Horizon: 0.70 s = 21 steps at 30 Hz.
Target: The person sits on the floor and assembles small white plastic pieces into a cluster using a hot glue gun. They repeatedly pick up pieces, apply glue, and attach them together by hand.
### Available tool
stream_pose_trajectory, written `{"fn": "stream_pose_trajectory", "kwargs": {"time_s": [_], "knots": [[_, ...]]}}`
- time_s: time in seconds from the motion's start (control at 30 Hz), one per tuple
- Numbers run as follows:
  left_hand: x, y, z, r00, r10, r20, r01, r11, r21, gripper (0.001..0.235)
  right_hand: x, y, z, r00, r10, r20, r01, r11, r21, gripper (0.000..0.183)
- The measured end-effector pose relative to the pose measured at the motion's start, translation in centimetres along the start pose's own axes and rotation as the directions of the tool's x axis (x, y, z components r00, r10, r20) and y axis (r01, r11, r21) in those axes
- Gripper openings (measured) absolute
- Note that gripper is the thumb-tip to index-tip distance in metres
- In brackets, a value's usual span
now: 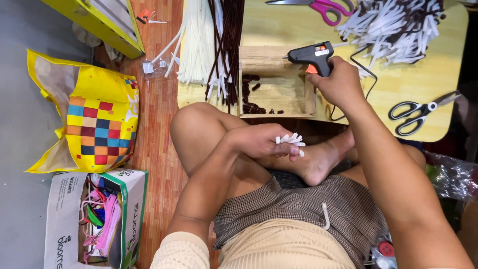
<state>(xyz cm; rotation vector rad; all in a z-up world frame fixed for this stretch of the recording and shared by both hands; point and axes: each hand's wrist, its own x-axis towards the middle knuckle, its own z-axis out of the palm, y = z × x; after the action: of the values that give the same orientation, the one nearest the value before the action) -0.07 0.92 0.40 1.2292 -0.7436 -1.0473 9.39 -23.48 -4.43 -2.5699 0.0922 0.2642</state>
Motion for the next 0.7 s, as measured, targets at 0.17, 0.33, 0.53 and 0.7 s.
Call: {"fn": "stream_pose_trajectory", "kwargs": {"time_s": [0.17,0.33,0.53,0.7], "knots": [[-0.8,1.1,-0.3,0.996,0.048,-0.071,-0.053,0.996,-0.072,0.026,0.8,-1.5,0.8,0.994,-0.097,0.043,0.102,0.988,-0.118,0.058],[-2.0,1.6,-0.7,0.979,0.153,-0.132,-0.172,0.975,-0.143,0.025,0.3,-3.4,-0.7,0.987,-0.083,0.139,0.109,0.976,-0.189,0.067],[-4.2,-0.3,-1.4,0.95,0.061,-0.306,-0.045,0.997,0.057,0.038,0.4,-4.1,-1.0,0.984,-0.01,0.18,0.043,0.983,-0.179,0.075],[-5.7,-3.4,-2.6,0.797,0.096,-0.596,-0.292,0.925,-0.242,0.028,0.5,-5.0,-1.3,0.986,0.013,0.168,0.02,0.981,-0.195,0.089]]}}
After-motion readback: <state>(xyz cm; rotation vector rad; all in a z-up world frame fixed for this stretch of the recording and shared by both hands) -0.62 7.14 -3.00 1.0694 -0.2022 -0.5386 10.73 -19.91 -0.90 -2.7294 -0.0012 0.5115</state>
